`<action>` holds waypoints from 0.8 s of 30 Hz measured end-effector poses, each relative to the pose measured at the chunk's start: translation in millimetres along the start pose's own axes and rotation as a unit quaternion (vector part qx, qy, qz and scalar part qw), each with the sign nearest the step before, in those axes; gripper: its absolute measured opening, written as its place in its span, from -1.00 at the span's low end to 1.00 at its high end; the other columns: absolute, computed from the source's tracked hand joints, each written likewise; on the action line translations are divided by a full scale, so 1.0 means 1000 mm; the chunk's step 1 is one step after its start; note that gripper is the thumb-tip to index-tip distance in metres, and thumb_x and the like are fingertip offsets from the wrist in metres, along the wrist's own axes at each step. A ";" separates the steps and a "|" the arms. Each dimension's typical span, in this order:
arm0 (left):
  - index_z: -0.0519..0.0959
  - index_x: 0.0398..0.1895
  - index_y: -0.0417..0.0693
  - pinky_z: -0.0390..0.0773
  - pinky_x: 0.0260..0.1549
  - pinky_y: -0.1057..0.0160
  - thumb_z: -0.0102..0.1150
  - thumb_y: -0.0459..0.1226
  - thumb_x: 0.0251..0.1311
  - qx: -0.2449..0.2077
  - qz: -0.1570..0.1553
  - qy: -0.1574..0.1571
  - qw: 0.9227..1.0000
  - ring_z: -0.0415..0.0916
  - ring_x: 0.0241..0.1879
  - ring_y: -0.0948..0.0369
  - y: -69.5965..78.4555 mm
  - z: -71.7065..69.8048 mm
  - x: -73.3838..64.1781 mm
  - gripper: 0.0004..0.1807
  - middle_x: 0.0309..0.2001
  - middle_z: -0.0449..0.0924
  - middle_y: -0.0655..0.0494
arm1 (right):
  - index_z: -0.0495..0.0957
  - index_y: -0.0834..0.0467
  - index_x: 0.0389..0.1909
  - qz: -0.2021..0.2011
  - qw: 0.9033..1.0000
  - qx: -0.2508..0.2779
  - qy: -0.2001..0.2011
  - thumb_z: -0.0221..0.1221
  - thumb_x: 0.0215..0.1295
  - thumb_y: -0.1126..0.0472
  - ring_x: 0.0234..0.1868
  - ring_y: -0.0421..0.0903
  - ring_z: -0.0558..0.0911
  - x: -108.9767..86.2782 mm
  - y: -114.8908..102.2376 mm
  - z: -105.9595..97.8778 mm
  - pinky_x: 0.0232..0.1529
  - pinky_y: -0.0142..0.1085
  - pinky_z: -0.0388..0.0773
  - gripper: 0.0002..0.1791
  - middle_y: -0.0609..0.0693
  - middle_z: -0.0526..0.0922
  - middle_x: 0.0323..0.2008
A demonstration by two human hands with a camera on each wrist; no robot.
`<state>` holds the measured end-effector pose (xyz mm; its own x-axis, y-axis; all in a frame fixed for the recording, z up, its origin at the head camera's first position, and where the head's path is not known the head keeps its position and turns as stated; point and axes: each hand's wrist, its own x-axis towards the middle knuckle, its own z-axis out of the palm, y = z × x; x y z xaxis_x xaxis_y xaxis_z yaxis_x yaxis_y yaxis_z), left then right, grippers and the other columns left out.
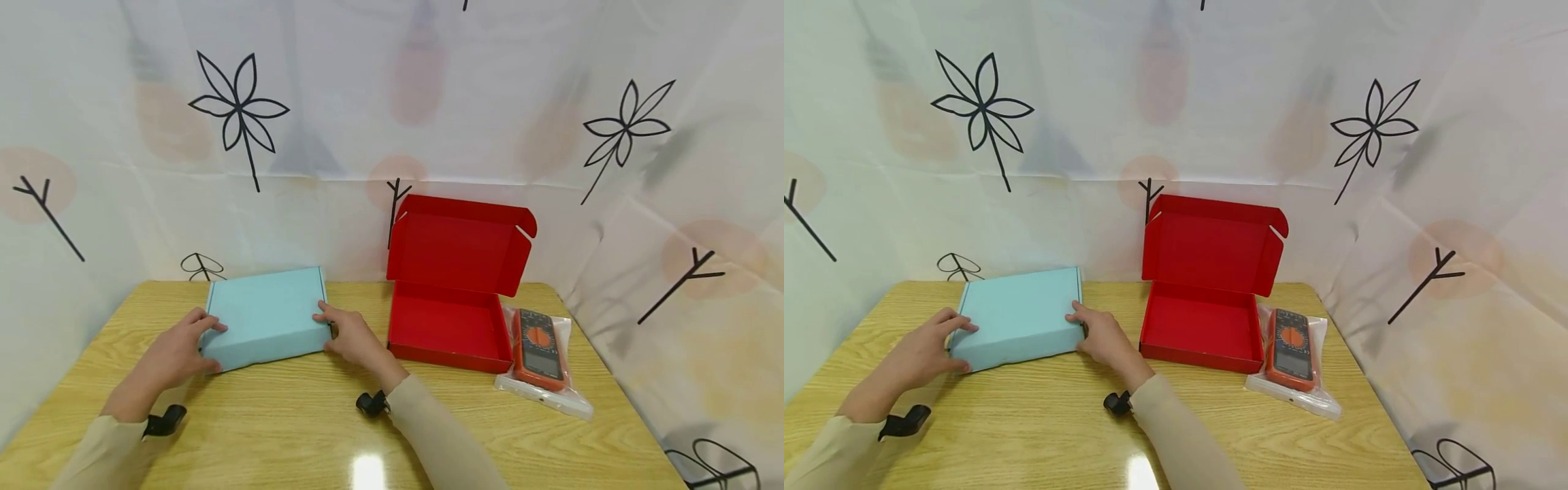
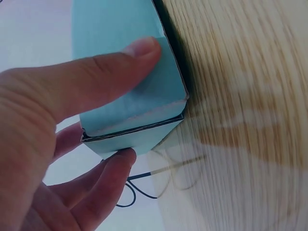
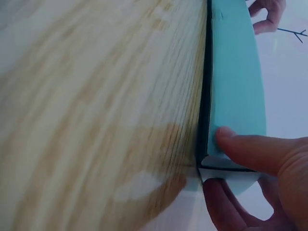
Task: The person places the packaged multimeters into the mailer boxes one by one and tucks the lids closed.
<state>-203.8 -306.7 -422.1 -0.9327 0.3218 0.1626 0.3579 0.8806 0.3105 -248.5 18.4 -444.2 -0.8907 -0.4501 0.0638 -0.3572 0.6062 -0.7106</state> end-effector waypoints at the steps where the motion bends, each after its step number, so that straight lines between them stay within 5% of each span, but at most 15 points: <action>1: 0.60 0.01 -0.17 0.51 -0.34 0.07 0.66 -0.24 -0.27 0.001 0.001 0.001 1.000 0.44 -0.33 0.12 0.000 0.000 0.000 -0.34 -0.04 0.36 0.01 | 0.52 0.04 0.31 0.003 1.000 0.002 0.004 0.39 0.12 0.46 0.46 -0.07 0.25 0.001 0.000 0.001 0.16 -0.40 0.46 -0.30 -0.25 0.21 0.47; 9: 0.65 -0.01 -0.17 0.49 -0.33 0.09 0.64 -0.24 -0.21 -0.001 0.007 0.002 1.000 0.40 -0.33 0.17 -0.001 -0.002 -0.001 -0.40 -0.07 0.40 0.05 | 0.59 0.03 0.23 0.021 0.999 0.008 0.043 0.42 0.07 0.47 0.26 -0.08 0.52 0.005 -0.002 0.006 -0.05 -0.49 0.55 -0.35 -0.25 0.33 0.40; 13: 0.67 -0.02 -0.21 0.55 -0.23 -0.04 0.62 -0.25 -0.19 -0.006 0.006 0.003 1.000 0.50 -0.19 -0.02 -0.001 -0.003 -0.002 -0.43 -0.01 0.45 -0.06 | 0.64 0.01 0.18 0.032 0.997 0.005 0.063 0.43 0.06 0.46 0.23 -0.09 0.54 0.008 -0.002 0.009 -0.14 -0.50 0.55 -0.38 -0.27 0.38 0.36; 17: 0.69 -0.04 -0.20 0.55 -0.16 -0.14 0.61 -0.24 -0.16 -0.012 -0.006 0.003 1.000 0.53 -0.09 -0.12 -0.001 -0.004 -0.003 -0.47 0.06 0.49 -0.14 | 0.67 -0.01 0.13 0.031 0.996 -0.014 0.084 0.44 0.03 0.47 0.28 -0.08 0.49 0.010 -0.002 0.011 -0.01 -0.42 0.55 -0.40 -0.26 0.44 0.32; 24: 0.72 -0.07 -0.13 0.55 -0.22 -0.04 0.59 -0.24 -0.13 -0.015 -0.017 -0.006 1.000 0.55 -0.25 0.08 -0.003 -0.005 -0.001 -0.54 0.10 0.51 -0.14 | 0.70 0.02 0.07 0.031 0.992 -0.021 0.119 0.43 0.00 0.51 0.26 -0.05 0.51 0.010 -0.006 0.012 0.14 -0.28 0.51 -0.42 -0.23 0.54 0.22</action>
<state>-203.8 -311.1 -418.0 -0.9450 0.2953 0.1407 0.3263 0.8807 0.3433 -251.8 2.5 -447.6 -0.9508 -0.2460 0.1883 -0.3063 0.6566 -0.6892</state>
